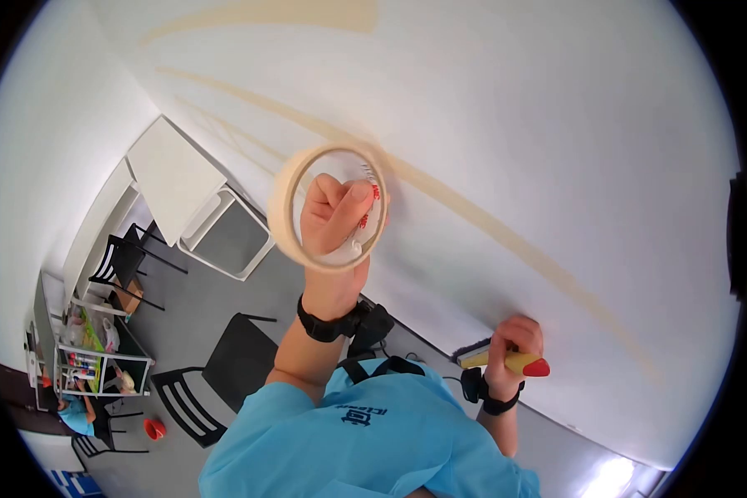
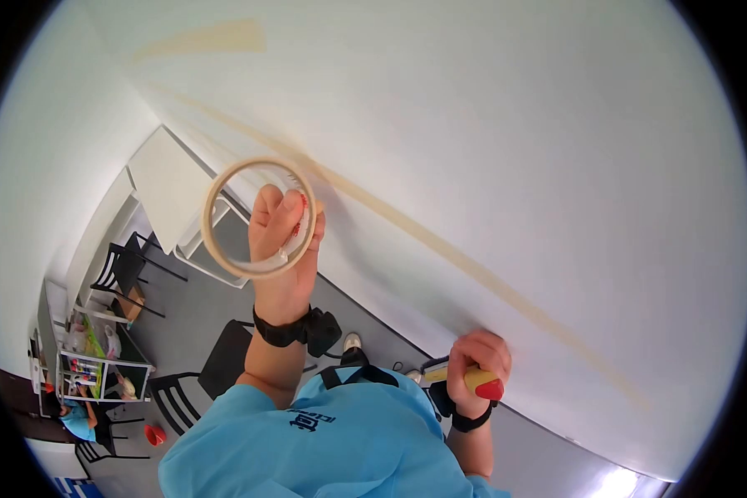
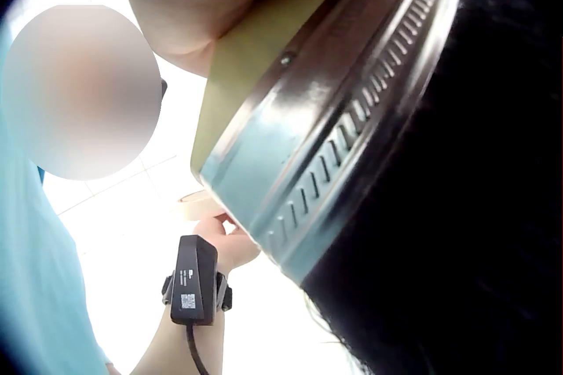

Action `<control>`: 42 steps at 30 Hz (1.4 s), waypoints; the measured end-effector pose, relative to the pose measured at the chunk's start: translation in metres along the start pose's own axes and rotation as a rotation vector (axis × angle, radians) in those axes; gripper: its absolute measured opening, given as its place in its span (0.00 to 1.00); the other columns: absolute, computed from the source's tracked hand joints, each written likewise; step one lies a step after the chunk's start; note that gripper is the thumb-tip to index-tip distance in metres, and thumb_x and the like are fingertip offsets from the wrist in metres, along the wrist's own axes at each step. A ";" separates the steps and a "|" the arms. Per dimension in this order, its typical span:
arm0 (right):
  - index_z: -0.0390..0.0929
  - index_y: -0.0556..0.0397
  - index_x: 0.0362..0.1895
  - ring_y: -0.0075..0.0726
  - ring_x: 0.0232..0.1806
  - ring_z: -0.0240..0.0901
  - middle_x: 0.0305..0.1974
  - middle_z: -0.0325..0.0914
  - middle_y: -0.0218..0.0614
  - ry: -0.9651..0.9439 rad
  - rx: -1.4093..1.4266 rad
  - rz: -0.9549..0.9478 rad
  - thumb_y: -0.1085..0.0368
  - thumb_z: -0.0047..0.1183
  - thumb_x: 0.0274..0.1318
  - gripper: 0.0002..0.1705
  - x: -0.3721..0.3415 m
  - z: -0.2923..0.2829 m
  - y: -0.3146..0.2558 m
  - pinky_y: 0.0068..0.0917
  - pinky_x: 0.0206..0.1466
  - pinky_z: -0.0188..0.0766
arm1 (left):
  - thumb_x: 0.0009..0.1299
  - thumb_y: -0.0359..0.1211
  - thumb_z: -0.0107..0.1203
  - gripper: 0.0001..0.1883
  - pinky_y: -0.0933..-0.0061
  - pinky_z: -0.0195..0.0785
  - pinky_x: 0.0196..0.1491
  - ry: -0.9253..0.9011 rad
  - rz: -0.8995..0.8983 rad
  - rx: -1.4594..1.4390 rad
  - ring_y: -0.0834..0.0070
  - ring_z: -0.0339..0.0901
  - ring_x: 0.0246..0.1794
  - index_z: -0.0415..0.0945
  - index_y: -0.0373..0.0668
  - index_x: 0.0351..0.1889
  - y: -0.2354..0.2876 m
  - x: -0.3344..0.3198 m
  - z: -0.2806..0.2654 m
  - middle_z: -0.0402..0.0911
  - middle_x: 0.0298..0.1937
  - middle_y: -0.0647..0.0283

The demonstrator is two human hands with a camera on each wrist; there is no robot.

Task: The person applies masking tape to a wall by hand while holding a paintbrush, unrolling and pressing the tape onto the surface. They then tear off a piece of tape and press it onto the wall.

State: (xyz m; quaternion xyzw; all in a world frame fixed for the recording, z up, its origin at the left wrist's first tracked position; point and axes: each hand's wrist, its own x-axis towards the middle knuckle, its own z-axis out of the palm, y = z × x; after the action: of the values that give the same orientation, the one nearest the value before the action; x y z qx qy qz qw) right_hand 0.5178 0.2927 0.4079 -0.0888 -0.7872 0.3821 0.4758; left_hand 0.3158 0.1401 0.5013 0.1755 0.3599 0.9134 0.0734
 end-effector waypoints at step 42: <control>0.74 0.51 0.27 0.34 0.28 0.69 0.30 0.74 0.36 0.012 -0.055 0.006 0.79 0.55 0.37 0.10 -0.004 0.002 0.002 0.25 0.30 0.66 | 0.68 0.30 0.55 0.14 0.83 0.58 0.27 0.072 0.028 0.018 0.80 0.72 0.27 0.60 0.50 0.24 -0.001 0.024 -0.020 0.75 0.28 0.67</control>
State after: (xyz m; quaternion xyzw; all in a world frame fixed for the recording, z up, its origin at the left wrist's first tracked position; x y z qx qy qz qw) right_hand 0.5180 0.2915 0.4031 -0.1064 -0.7943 0.3614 0.4766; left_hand 0.2862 0.1342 0.4932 0.1480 0.3681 0.9168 0.0459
